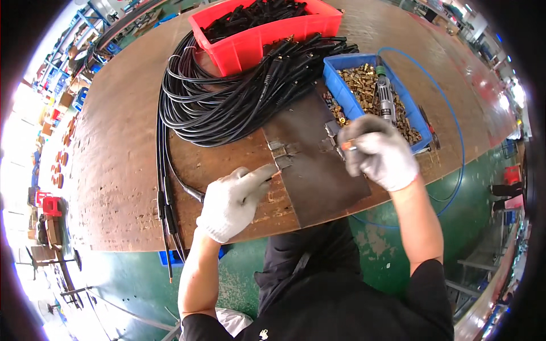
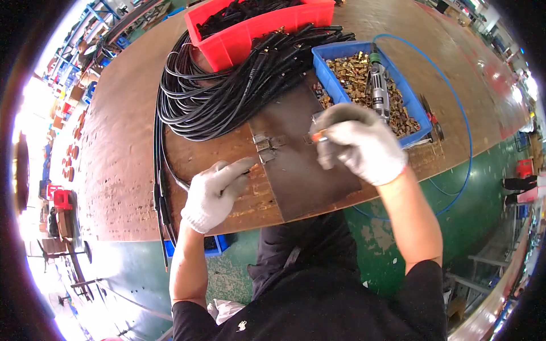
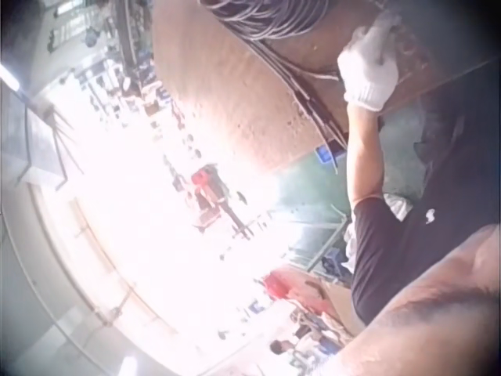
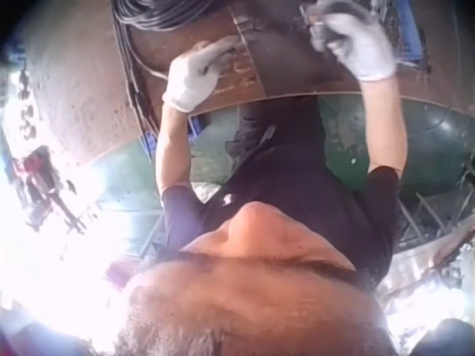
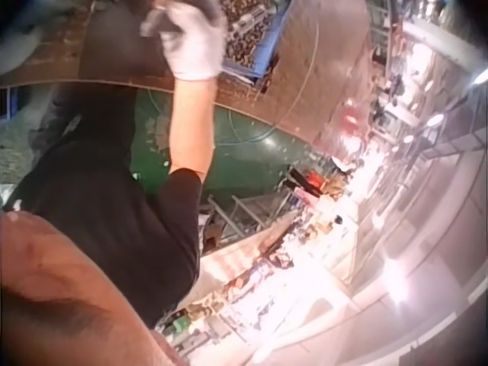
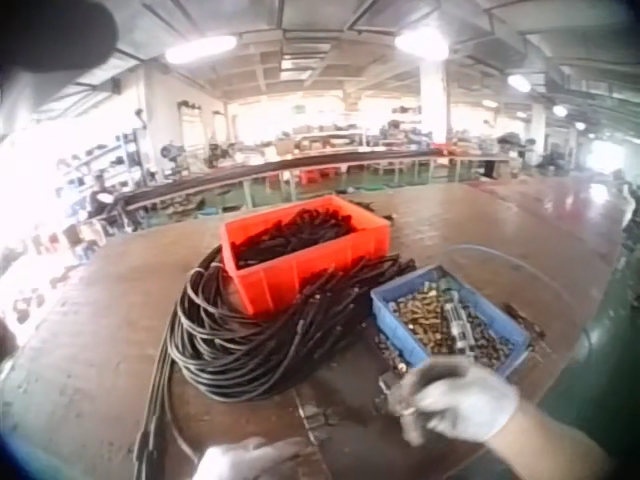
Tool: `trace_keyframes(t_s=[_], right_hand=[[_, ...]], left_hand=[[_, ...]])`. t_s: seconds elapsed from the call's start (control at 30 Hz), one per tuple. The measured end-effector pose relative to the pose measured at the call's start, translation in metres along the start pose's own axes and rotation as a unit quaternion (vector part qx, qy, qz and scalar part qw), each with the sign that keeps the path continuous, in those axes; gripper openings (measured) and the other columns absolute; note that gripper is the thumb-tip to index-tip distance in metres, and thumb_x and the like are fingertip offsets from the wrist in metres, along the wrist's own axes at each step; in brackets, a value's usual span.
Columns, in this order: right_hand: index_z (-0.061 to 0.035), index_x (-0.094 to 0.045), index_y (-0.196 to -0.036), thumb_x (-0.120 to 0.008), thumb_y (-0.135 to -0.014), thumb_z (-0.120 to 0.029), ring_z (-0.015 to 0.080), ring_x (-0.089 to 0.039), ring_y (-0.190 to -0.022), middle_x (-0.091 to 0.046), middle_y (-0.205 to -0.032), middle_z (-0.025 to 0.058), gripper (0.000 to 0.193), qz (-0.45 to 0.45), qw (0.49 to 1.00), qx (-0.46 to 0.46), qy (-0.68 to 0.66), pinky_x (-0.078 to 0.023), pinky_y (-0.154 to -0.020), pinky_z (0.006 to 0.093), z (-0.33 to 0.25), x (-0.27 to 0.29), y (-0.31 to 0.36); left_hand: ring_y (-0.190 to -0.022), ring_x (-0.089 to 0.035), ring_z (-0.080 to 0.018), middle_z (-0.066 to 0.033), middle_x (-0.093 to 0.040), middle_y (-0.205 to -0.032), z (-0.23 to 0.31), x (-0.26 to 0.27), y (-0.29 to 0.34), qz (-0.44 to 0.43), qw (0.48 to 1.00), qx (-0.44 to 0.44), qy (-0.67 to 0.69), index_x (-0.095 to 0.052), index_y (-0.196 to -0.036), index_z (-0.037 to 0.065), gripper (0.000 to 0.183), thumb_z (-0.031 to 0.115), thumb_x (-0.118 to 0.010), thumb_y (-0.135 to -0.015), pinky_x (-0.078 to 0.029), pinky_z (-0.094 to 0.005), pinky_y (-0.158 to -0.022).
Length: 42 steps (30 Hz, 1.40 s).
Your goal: The person attaches metal connectors to the ends of wires using a handheld tool and slides protective sleeves over the connections. The person then gathers the bundle of finished cables and carries it across the workshop floor.
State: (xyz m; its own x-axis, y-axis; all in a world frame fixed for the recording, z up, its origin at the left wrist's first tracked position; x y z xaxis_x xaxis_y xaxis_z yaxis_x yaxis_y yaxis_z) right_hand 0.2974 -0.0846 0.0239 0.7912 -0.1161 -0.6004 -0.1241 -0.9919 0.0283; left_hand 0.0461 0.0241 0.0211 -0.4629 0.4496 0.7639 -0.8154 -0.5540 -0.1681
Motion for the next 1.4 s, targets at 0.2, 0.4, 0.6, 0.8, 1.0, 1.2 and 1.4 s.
trace_keyframes(t_s=[0.2,0.4,0.6,0.8,1.0,1.2,1.4], right_hand=[[0.0021,-0.072,-0.115,-0.061,-0.098,0.0,0.0277,-0.078,-0.086,-0.075,-0.108,0.0166,0.02,0.046,0.99,-0.067,-0.114,-0.066,-0.069,0.039,0.075,-0.013,-0.025],[0.0011,-0.07,-0.123,-0.064,-0.103,-0.009,0.0244,-0.078,-0.086,-0.077,-0.108,0.0139,0.023,0.032,0.986,-0.095,-0.132,-0.067,-0.068,0.0364,0.102,-0.023,-0.035],[-0.0024,-0.072,-0.122,-0.068,-0.101,-0.01,0.0217,-0.078,-0.086,-0.078,-0.103,0.0097,0.022,0.06,0.985,-0.107,-0.118,-0.065,-0.07,0.0337,0.107,-0.027,-0.035],[-0.0027,-0.073,-0.119,-0.069,-0.101,-0.01,0.0218,-0.078,-0.085,-0.078,-0.102,0.0094,0.02,0.068,0.986,-0.109,-0.103,-0.064,-0.07,0.0331,0.107,-0.025,-0.034],[-0.0018,-0.073,-0.118,-0.069,-0.1,-0.01,0.0222,-0.078,-0.086,-0.078,-0.102,0.0095,0.02,0.067,0.985,-0.11,-0.113,-0.065,-0.072,0.0348,0.107,-0.025,-0.033],[-0.0003,-0.072,-0.118,-0.07,-0.1,-0.009,0.0213,-0.077,-0.087,-0.078,-0.105,0.0107,0.021,0.101,0.988,-0.105,-0.055,-0.065,-0.075,0.0363,0.101,-0.025,-0.028],[0.0007,-0.072,-0.117,-0.072,-0.099,-0.01,0.0195,-0.076,-0.09,-0.077,-0.105,0.0092,0.021,0.137,0.987,-0.088,0.007,-0.063,-0.08,0.0345,0.097,-0.024,-0.027]], left_hand=[[-0.074,-0.068,-0.0329,-0.0181,-0.068,-0.086,0.0,0.005,-0.003,0.068,0.996,-0.023,0.049,-0.073,-0.125,0.006,0.038,-0.001,-0.069,-0.088,-0.054,-0.0394,-0.07],[-0.073,-0.068,-0.0343,-0.0169,-0.067,-0.084,0.006,0.011,-0.003,0.08,0.996,-0.032,0.024,-0.074,-0.125,0.008,0.039,-0.001,-0.07,-0.087,-0.054,-0.0408,-0.068],[-0.073,-0.068,-0.034,-0.016,-0.066,-0.082,0.007,0.013,-0.004,0.088,0.995,-0.035,0.028,-0.075,-0.126,0.01,0.04,0.0,-0.071,-0.087,-0.054,-0.0407,-0.068],[-0.071,-0.068,-0.0323,-0.0151,-0.065,-0.08,0.005,0.01,-0.006,0.091,0.995,-0.04,0.029,-0.075,-0.126,0.01,0.04,0.001,-0.072,-0.087,-0.054,-0.0399,-0.067],[-0.07,-0.068,-0.0326,-0.0138,-0.066,-0.079,0.006,0.007,-0.007,0.087,0.996,-0.031,0.0,-0.075,-0.126,0.013,0.042,0.001,-0.072,-0.086,-0.054,-0.0407,-0.065],[-0.069,-0.067,-0.0338,-0.0115,-0.062,-0.076,0.012,0.005,-0.008,0.074,0.993,-0.046,-0.086,-0.074,-0.128,0.019,0.045,0.005,-0.07,-0.085,-0.053,-0.0437,-0.063],[-0.071,-0.068,-0.0355,-0.0127,-0.064,-0.08,0.014,0.004,-0.012,0.059,0.993,-0.025,-0.1,-0.074,-0.121,0.016,0.036,0.008,-0.071,-0.086,-0.054,-0.0447,-0.064]])
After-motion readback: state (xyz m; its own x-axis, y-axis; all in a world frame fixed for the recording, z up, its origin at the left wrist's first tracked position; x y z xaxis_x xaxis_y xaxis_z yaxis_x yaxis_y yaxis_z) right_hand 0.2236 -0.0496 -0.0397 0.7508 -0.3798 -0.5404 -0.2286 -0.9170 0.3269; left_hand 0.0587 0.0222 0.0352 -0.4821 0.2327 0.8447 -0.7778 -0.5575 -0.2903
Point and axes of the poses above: each hand's wrist, its own y-axis away from the middle knuckle, its own x-axis out of the back of the hand, z = x × y, the point moved 7 cm from there along -y, towards the middle knuckle
